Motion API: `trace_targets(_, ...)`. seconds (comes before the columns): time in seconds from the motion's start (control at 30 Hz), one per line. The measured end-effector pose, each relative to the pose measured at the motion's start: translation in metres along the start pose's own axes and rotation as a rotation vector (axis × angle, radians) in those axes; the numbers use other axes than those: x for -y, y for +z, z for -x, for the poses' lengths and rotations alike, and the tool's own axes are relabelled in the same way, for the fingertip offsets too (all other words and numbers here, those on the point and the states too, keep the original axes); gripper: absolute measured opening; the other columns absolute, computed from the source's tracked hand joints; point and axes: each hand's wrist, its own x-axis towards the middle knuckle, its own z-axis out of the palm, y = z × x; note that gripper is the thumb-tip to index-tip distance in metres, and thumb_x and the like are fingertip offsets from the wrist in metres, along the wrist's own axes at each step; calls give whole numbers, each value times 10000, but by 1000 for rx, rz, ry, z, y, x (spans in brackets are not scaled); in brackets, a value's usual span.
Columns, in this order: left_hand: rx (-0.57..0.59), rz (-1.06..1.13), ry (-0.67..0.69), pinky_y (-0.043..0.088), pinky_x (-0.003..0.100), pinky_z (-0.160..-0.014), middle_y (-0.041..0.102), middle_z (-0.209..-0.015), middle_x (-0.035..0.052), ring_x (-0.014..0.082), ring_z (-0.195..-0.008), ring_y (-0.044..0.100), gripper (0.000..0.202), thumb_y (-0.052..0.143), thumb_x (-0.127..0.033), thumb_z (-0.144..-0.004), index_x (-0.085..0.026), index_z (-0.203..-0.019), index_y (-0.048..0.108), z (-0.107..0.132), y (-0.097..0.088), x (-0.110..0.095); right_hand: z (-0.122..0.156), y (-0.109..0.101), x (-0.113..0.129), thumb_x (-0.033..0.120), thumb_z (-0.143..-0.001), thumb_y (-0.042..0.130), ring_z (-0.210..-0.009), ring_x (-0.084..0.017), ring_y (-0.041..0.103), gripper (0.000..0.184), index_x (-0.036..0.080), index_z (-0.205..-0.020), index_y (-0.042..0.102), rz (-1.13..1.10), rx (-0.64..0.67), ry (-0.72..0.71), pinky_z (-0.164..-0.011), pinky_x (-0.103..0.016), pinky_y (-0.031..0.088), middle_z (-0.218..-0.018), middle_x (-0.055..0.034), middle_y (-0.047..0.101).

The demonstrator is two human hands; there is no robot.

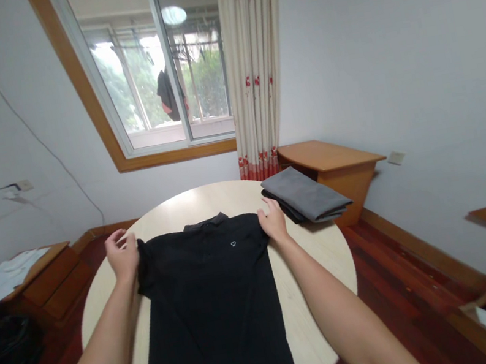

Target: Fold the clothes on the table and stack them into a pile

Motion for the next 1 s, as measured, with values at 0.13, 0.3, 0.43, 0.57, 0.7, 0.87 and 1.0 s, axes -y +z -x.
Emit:
trace_targets(0.13,446,-347,269,389,456,-1088,619,-1286,150,315,-1243,541,507,644,-496,-795,-192,-1198,597,22,16,-2,13,11,6,328,-839,599,-1269,-268,538,448,156,-1252,628,157,374,-116,-1119,-437,382,-1327,-152,606)
trace_targets(0.3,833,-632,279,202,611,-1151,442,-1520,168,368,-1413,365,710,644,-577,-796,-225,-1393,496,41,29,5,23,19,12,365,-824,682,-1330,-317,484,555,183,-1340,587,323,628,-101,-1097,-475,389,-1422,-157,546)
trace_targets(0.43,933,-747,284,219,648,-1115,517,-1451,178,382,-1351,429,658,556,-577,-863,-233,-1421,489,46,32,0,23,19,25,335,-831,680,-1238,-327,554,526,200,-1334,603,403,704,-137,-1029,-459,439,-1328,-152,616)
trace_targets(0.57,902,-770,351,412,527,-998,626,-1278,179,380,-1213,534,552,552,-505,-875,-215,-1343,583,51,33,-12,26,17,39,226,-842,631,-1142,-307,611,320,197,-1150,712,425,768,-192,-984,-423,462,-1189,-126,693)
trace_targets(0.7,887,-601,317,475,432,-914,705,-1076,127,330,-1064,623,286,555,-392,-855,-216,-1003,725,54,35,-18,30,14,52,185,-805,626,-981,-263,660,190,181,-963,730,125,853,-202,-911,-384,488,-1034,-94,732)
trace_targets(0.87,708,84,-64,513,393,-879,729,-1023,92,280,-977,662,326,549,-386,-785,-165,-987,677,60,44,-31,29,9,77,429,-828,656,-947,-225,655,259,198,-945,672,-551,748,-117,-877,-356,501,-985,-51,703)
trace_targets(1.0,783,493,-331,527,407,-889,731,-1077,90,273,-975,678,470,636,-410,-720,-146,-1109,642,79,50,-57,32,9,90,515,-831,665,-1238,-249,541,313,218,-917,616,-652,533,-140,-1020,-400,435,-1332,-106,572)
